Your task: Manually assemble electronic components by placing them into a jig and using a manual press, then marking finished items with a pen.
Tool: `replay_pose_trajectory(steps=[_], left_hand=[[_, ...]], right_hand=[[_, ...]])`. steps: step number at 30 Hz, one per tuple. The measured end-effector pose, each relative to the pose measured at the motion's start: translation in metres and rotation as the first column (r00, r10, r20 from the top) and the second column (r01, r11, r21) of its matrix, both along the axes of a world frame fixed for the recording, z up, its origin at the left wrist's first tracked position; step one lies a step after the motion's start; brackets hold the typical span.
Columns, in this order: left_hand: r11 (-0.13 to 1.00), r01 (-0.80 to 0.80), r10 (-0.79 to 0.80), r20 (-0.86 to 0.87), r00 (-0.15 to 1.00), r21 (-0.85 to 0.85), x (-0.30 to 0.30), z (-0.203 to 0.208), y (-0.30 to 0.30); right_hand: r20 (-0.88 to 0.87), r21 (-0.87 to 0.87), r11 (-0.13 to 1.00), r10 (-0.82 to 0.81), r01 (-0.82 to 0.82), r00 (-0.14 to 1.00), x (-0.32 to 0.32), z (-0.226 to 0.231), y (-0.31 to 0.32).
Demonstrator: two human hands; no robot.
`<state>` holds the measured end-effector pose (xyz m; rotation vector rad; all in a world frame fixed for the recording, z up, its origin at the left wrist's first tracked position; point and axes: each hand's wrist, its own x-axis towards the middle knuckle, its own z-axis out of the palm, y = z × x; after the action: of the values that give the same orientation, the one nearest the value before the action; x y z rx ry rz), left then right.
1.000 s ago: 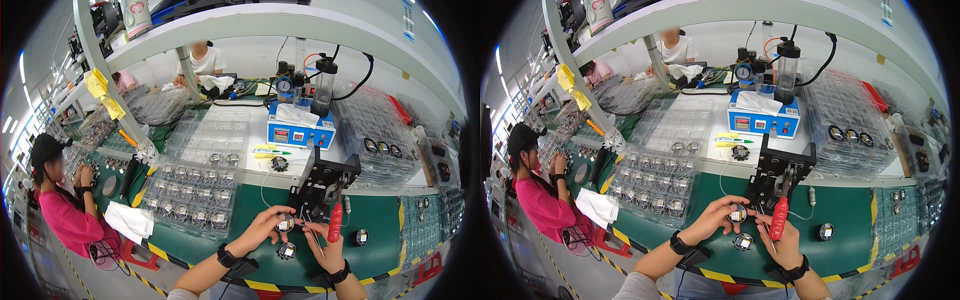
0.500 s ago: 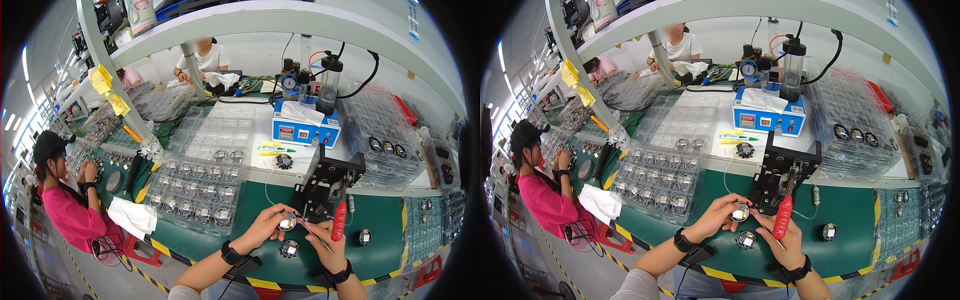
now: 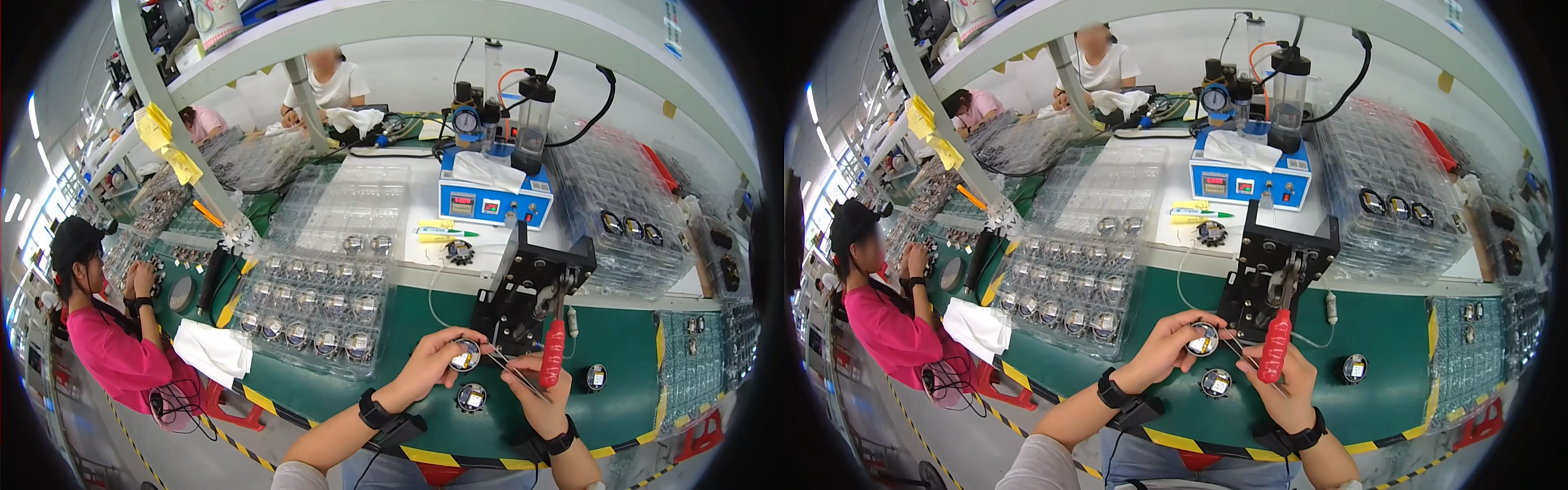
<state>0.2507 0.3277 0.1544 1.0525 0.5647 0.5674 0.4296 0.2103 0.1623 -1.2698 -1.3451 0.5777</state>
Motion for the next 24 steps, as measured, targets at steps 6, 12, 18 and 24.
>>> replay_pose_trajectory(steps=[6, 12, 18, 24], left_hand=[[0.999, -0.021, 0.019, 0.040, 0.999, 0.044, 0.002, -0.003, -0.002], [0.995, -0.053, 0.042, 0.125, 0.991, 0.085, 0.005, 0.020, -0.010], [0.994, 0.059, -0.064, 0.045, 0.997, 0.097, 0.003, 0.015, -0.014], [0.990, 0.066, -0.068, 0.017, 0.998, 0.121, 0.003, 0.010, -0.018]], right_hand=[[0.064, 0.029, 0.999, -0.032, 0.030, 0.997, 0.002, 0.003, 0.000], [-0.059, 0.127, 0.991, -0.032, 0.039, 0.998, 0.010, -0.009, 0.010], [-0.122, 0.189, 0.981, 0.077, -0.053, 0.989, 0.014, -0.009, 0.012], [-0.070, 0.165, 0.980, 0.126, -0.113, 0.990, 0.010, -0.008, 0.012]])
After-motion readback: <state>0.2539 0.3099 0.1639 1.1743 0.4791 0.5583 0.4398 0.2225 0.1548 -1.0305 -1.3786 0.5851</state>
